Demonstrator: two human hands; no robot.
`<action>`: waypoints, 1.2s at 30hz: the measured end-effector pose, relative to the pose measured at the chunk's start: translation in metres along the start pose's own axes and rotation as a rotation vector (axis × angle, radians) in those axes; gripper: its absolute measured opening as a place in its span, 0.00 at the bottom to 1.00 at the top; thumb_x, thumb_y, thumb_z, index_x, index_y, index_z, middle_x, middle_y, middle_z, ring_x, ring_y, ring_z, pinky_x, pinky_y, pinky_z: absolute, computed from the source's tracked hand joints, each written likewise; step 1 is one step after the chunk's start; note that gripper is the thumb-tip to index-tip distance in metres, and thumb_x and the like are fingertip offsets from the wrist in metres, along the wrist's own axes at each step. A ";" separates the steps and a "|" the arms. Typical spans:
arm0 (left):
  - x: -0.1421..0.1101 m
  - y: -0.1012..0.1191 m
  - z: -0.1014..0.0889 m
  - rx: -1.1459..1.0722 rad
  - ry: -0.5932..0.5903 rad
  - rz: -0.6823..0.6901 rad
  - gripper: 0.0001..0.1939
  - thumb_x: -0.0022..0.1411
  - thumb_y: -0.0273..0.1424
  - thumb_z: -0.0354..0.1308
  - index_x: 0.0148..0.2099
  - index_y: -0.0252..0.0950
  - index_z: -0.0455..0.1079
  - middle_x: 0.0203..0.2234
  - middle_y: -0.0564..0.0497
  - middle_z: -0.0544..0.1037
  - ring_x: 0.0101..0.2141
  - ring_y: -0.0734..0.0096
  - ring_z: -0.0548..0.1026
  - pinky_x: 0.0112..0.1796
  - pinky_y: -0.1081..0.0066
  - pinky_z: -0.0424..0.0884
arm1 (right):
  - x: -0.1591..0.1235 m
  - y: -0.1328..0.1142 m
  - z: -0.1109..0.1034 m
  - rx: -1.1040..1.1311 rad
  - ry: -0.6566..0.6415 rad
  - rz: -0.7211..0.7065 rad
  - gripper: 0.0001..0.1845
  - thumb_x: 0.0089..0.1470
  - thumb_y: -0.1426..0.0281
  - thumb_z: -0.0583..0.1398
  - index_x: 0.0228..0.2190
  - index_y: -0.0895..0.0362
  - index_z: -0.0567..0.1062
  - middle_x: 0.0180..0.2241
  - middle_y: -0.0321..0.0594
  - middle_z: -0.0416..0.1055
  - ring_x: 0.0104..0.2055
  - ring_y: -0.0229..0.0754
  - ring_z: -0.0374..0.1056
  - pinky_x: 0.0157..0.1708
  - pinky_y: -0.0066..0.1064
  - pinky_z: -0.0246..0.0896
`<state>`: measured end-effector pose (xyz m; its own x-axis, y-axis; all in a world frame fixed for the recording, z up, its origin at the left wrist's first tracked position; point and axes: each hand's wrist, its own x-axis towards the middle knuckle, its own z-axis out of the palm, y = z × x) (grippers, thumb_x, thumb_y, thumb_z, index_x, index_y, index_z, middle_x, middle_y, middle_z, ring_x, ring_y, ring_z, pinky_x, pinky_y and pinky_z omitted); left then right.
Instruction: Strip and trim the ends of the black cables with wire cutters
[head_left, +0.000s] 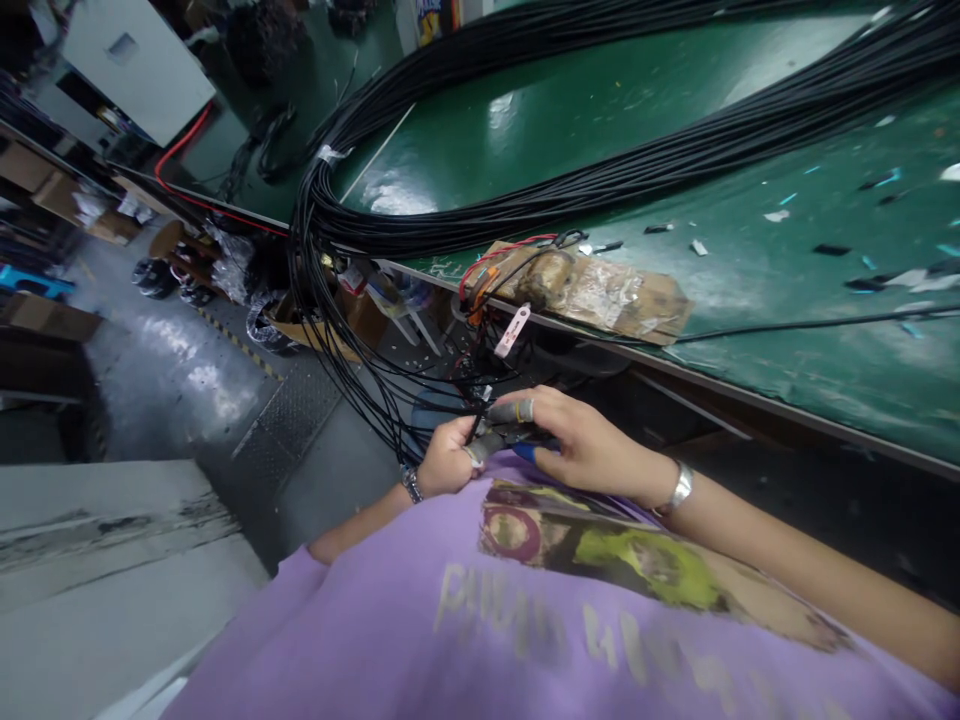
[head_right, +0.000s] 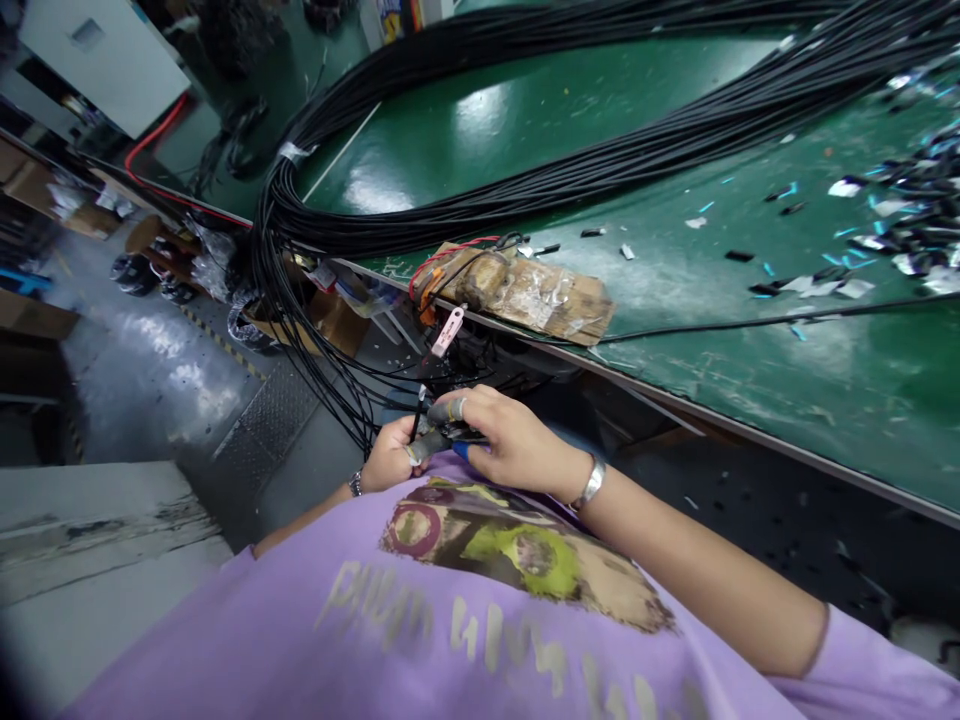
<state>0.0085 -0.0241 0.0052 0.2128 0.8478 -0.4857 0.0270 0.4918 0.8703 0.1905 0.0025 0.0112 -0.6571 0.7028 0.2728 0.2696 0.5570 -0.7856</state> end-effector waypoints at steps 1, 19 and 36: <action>0.000 0.001 0.000 -0.004 -0.005 0.000 0.21 0.36 0.42 0.69 0.27 0.31 0.70 0.10 0.61 0.62 0.14 0.84 0.57 0.18 0.79 0.55 | 0.001 -0.001 0.001 -0.050 -0.012 -0.010 0.23 0.39 0.82 0.53 0.40 0.56 0.70 0.39 0.44 0.72 0.43 0.46 0.66 0.44 0.39 0.63; 0.012 -0.024 -0.021 1.090 0.090 0.779 0.10 0.54 0.29 0.52 0.36 0.34 0.73 0.31 0.46 0.75 0.29 0.71 0.71 0.31 0.73 0.66 | 0.005 0.008 0.030 0.671 0.336 0.657 0.10 0.34 0.69 0.61 0.24 0.56 0.68 0.21 0.30 0.63 0.24 0.34 0.58 0.25 0.27 0.55; 0.008 -0.003 -0.024 -0.721 -0.155 -0.255 0.19 0.63 0.37 0.48 0.23 0.33 0.62 0.09 0.61 0.50 0.09 0.84 0.44 0.14 0.77 0.40 | 0.022 -0.001 0.025 0.388 0.157 0.341 0.22 0.48 0.60 0.62 0.44 0.57 0.69 0.40 0.44 0.73 0.42 0.47 0.70 0.42 0.38 0.66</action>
<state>-0.0133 -0.0137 -0.0034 0.4206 0.6800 -0.6006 -0.5371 0.7201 0.4392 0.1580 0.0064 0.0035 -0.4565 0.8894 0.0233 0.1491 0.1022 -0.9835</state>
